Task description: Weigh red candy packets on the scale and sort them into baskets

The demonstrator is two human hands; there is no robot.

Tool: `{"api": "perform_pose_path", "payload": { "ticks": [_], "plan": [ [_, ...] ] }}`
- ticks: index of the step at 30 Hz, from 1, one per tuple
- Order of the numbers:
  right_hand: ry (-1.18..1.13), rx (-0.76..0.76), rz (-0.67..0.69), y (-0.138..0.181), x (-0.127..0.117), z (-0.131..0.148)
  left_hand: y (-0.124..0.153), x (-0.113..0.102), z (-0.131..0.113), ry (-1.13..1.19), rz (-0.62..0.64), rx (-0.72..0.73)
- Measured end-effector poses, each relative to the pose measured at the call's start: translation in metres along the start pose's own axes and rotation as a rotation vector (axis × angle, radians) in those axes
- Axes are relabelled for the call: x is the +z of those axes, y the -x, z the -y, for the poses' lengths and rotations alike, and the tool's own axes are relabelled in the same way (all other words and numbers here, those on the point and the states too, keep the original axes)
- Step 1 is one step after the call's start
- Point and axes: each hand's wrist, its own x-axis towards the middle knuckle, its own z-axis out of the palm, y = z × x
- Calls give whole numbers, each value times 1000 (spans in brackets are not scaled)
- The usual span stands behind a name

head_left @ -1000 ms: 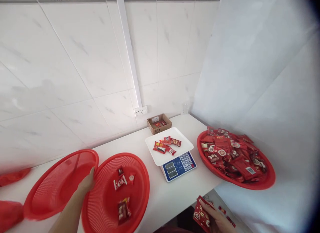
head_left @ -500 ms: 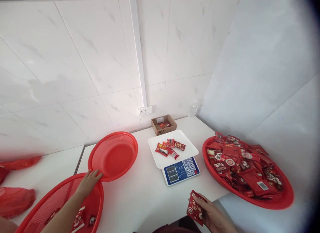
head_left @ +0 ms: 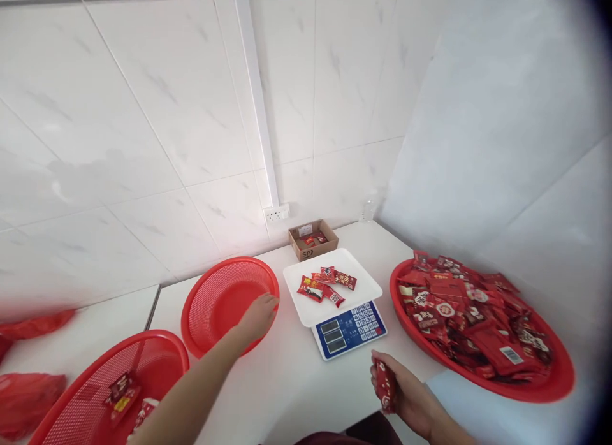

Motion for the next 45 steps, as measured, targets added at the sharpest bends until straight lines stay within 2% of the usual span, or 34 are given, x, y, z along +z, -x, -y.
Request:
{"api": "perform_pose_path", "payload": {
  "ticks": [2, 6, 8, 10, 14, 18, 22, 24, 26, 28, 30, 31, 32, 34, 36, 37, 39, 41, 43, 45],
  "plan": [
    [238, -121, -33, -15, 10, 14, -33, 25, -25, 20, 30, 54],
    [958, -441, -158, -48, 32, 51, -88, 61, -57, -222, 147, 120],
    [1321, -515, -193, -64, 43, 69, -105, 69, -62, -331, 152, 115],
    [1569, -558, -201, -79, 52, 80, -114, 72, -62, -380, 147, 94],
    [1802, -585, -212, -103, 65, 89, -119, 71, -56, -380, 147, 96],
    [1848, -588, -236, -117, 73, 90, -111, 67, -58, -351, 151, 128],
    [1856, -576, -247, -120, 74, 95, -84, 50, -57, -320, 78, 78],
    [1866, -582, -236, -121, 70, 97, -62, 34, -48, -242, -58, -39],
    [1845, -576, -242, -121, 68, 99, -39, 18, -34, -117, -263, -201],
    [1752, -544, -246, -119, 70, 100, -20, 6, -22, 18, -466, -325],
    [1594, -517, -153, -114, 80, 97, -8, 2, -19, 220, -579, -392],
    [1506, -515, -63, -110, 87, 95, -7, 3, -22, 364, -579, -415],
    [1424, -523, 52, -105, 95, 92, -7, 7, -28, 538, -525, -431],
    [1301, -582, 288, -95, 110, 84, -13, 20, -45, 909, -313, -439],
    [1271, -656, 426, -87, 118, 78, -21, 34, -61, 1204, -129, -435],
    [1286, -677, 451, -85, 120, 76, -26, 40, -67, 1305, -92, -443],
    [1327, -671, 417, -86, 116, 78, -32, 46, -69, 1433, -142, -506],
    [1348, -621, 316, -92, 107, 85, -35, 45, -60, 1511, -270, -593],
    [1377, -618, 155, -100, 96, 95, -34, 38, -44, 1568, -450, -666],
    [1461, -684, -48, -109, 85, 107, -30, 27, -25, 1601, -656, -726]
  ]
}}
